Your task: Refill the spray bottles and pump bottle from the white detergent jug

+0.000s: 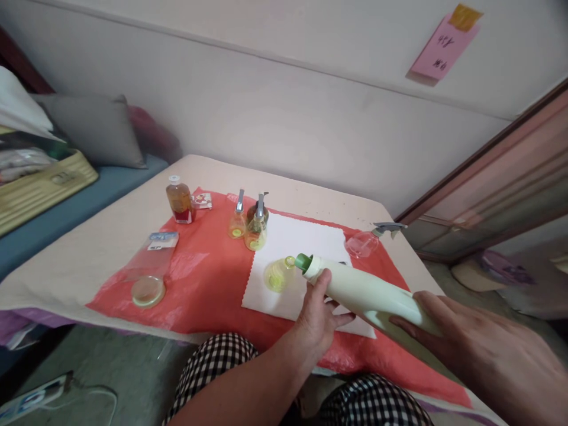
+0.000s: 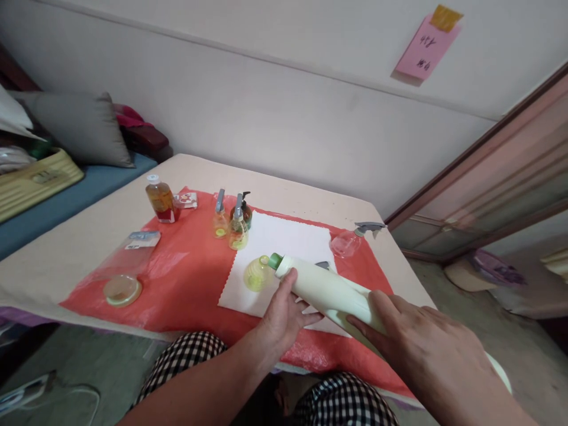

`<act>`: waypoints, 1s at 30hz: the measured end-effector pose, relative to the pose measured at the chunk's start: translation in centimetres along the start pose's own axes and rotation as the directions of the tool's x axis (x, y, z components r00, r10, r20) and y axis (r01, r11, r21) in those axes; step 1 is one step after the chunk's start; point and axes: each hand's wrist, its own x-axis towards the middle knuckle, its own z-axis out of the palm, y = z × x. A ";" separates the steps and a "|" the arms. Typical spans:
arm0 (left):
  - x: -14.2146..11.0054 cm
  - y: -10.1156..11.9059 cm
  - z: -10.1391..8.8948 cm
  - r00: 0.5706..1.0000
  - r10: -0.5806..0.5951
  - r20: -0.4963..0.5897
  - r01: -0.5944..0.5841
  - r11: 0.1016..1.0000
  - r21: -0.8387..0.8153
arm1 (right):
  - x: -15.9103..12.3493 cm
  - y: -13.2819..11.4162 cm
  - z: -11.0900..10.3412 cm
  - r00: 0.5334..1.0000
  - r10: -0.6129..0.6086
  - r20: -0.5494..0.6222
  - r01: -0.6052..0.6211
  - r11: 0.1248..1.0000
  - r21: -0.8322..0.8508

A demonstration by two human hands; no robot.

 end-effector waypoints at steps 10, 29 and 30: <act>0.3 -0.1 -0.2 1.000 0.001 0.021 -0.001 0.999 -0.037 | 0.9 -0.1 -0.7 0.991 -0.095 -0.097 0.090 0.994 -0.061; 0.2 0.0 -0.2 1.000 -0.007 0.028 0.009 0.997 -0.082 | 0.9 -0.1 -1.1 0.971 -0.202 -0.128 0.189 0.976 -0.107; 0.2 0.0 -0.2 1.000 -0.007 0.026 0.010 0.996 -0.088 | 1.0 -0.2 -1.1 0.968 -0.211 -0.134 0.197 0.974 -0.111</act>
